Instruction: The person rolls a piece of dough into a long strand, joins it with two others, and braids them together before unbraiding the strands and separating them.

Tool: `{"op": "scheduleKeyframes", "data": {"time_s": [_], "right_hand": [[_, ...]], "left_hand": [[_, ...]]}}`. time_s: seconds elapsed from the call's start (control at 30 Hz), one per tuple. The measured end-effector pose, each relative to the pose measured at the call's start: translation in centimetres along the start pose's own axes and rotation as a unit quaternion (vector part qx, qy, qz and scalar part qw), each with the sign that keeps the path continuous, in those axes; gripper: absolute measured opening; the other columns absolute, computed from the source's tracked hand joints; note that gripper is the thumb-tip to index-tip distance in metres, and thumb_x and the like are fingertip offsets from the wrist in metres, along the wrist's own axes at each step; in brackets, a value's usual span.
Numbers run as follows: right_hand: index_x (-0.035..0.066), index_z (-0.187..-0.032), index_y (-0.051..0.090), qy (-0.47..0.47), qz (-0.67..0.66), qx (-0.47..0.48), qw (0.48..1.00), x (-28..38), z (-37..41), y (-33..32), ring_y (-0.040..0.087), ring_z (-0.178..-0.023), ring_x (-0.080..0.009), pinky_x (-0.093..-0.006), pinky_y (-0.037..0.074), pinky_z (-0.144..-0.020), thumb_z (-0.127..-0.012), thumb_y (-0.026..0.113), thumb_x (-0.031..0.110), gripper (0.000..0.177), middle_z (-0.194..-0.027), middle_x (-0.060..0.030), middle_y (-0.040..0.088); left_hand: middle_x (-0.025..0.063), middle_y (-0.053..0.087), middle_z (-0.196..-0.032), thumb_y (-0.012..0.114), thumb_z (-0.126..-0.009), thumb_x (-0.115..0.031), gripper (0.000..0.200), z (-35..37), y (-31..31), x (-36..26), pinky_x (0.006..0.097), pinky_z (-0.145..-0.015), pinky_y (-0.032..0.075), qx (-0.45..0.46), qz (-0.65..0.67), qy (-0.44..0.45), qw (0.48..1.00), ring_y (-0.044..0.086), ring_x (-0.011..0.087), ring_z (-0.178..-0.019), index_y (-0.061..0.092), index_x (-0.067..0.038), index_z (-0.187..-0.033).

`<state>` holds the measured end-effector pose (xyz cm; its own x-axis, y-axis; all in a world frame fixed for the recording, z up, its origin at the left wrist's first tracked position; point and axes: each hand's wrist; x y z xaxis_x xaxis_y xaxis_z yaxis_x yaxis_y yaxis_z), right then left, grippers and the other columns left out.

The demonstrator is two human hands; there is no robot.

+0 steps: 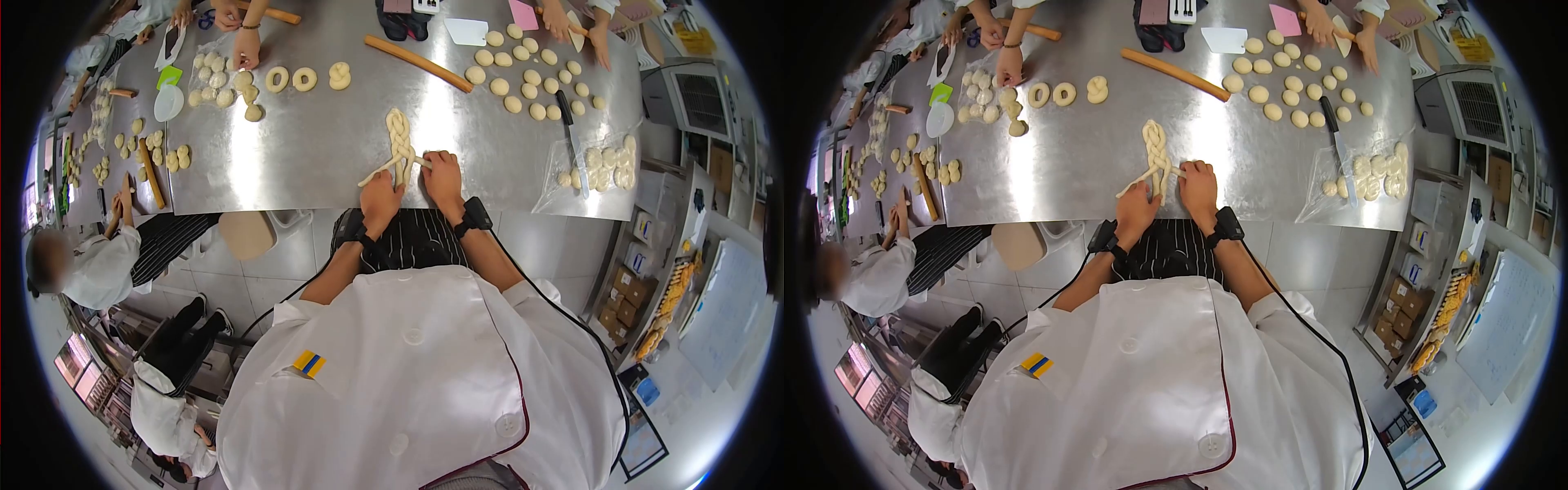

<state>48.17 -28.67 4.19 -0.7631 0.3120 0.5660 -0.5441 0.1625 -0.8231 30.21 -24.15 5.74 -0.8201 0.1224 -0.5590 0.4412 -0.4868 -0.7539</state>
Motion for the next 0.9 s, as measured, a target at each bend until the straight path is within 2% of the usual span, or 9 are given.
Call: {"op": "scheduleKeyframes", "data": {"time_s": [0.17,0.23,0.37,0.43,0.6,0.67,0.77,0.83,0.9], "right_hand": [[0.004,-0.109,0.072,-0.001,0.006,0.024,1.000,-0.4,-0.5,-0.2,0.066,-0.104,-0.0403,-0.0485,0.056,-0.089,-0.089,0.073,0.006,0.021,-0.105,-0.0160,0.070],[0.003,-0.108,0.072,0.034,-0.044,0.035,0.998,0.0,-0.3,-0.6,0.066,-0.104,-0.0402,-0.0480,0.056,-0.089,-0.089,0.072,0.005,0.019,-0.106,-0.0163,0.070],[0.003,-0.110,0.072,0.030,-0.046,0.038,0.998,0.0,0.0,-0.5,0.067,-0.104,-0.0396,-0.0474,0.057,-0.090,-0.090,0.071,0.005,0.021,-0.108,-0.0164,0.069],[0.003,-0.115,0.073,-0.011,-0.038,0.009,0.999,-0.2,0.1,-0.3,0.067,-0.104,-0.0391,-0.0466,0.057,-0.091,-0.090,0.071,0.004,0.025,-0.109,-0.0172,0.068],[0.003,-0.117,0.073,-0.007,-0.039,0.030,0.999,-0.3,0.1,-0.3,0.066,-0.106,-0.0389,-0.0463,0.057,-0.093,-0.088,0.070,0.002,0.029,-0.113,-0.0182,0.067],[0.003,-0.117,0.073,-0.004,-0.047,0.029,0.998,-0.4,-0.2,-0.5,0.066,-0.107,-0.0391,-0.0464,0.057,-0.093,-0.087,0.070,0.001,0.030,-0.114,-0.0186,0.066],[0.003,-0.120,0.072,-0.021,-0.035,0.009,0.999,0.2,0.6,-0.8,0.065,-0.106,-0.0397,-0.0464,0.056,-0.092,-0.086,0.070,-0.001,0.034,-0.115,-0.0192,0.065],[0.002,-0.120,0.071,-0.038,0.011,-0.050,0.998,0.7,0.8,-1.0,0.065,-0.106,-0.0402,-0.0458,0.056,-0.092,-0.086,0.070,-0.002,0.035,-0.115,-0.0197,0.065],[0.001,-0.118,0.070,-0.037,-0.015,-0.048,0.998,1.0,1.3,-1.0,0.065,-0.103,-0.0396,-0.0456,0.056,-0.090,-0.086,0.070,-0.002,0.032,-0.113,-0.0195,0.065]], "left_hand": [[0.0212,0.072,-0.098,0.076,-0.088,-0.019,0.028,-0.9,0.6,0.7,0.0498,-0.083,0.056,0.068,-0.010,0.002,0.998,0.070,0.0412,-0.094,0.067,0.002,-0.103],[0.0212,0.071,-0.097,0.075,-0.087,-0.016,0.026,-0.7,0.5,0.3,0.0505,-0.083,0.056,0.048,0.001,0.004,0.999,0.070,0.0416,-0.093,0.067,0.002,-0.103],[0.0231,0.070,-0.097,0.072,-0.086,-0.010,0.021,-0.1,0.5,-0.3,0.0534,-0.084,0.055,-0.016,0.037,0.027,0.999,0.069,0.0435,-0.093,0.066,0.003,-0.101],[0.0243,0.070,-0.098,0.072,-0.085,-0.009,0.022,-0.5,1.0,0.4,0.0539,-0.085,0.055,-0.010,0.025,0.040,0.999,0.069,0.0443,-0.094,0.066,0.004,-0.101],[0.0269,0.069,-0.101,0.070,-0.085,-0.007,0.021,-0.6,1.6,0.8,0.0548,-0.088,0.055,0.011,0.017,0.041,0.999,0.068,0.0463,-0.098,0.066,0.005,-0.102],[0.0311,0.067,-0.106,0.066,-0.086,-0.003,0.021,-0.7,1.2,0.8,0.0560,-0.088,0.055,0.024,0.042,0.035,0.998,0.067,0.0488,-0.100,0.062,0.007,-0.104],[0.0315,0.068,-0.107,0.065,-0.086,-0.004,0.021,-0.4,1.0,1.0,0.0553,-0.089,0.055,0.003,0.063,0.007,0.998,0.067,0.0489,-0.101,0.062,0.007,-0.104],[0.0312,0.067,-0.107,0.066,-0.086,-0.004,0.022,-0.2,0.7,0.9,0.0552,-0.089,0.055,0.008,0.054,0.010,0.998,0.067,0.0489,-0.100,0.062,0.007,-0.104],[0.0309,0.067,-0.107,0.066,-0.086,-0.004,0.022,-0.3,0.4,0.8,0.0551,-0.089,0.055,0.010,0.045,0.012,0.999,0.067,0.0490,-0.100,0.062,0.007,-0.104]]}}
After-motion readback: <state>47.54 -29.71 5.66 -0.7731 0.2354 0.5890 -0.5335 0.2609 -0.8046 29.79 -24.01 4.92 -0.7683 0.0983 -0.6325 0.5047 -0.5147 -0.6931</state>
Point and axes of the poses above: each hand's wrist, its own z-axis away from the middle knuckle, its own y-axis out of the palm, x = y × z
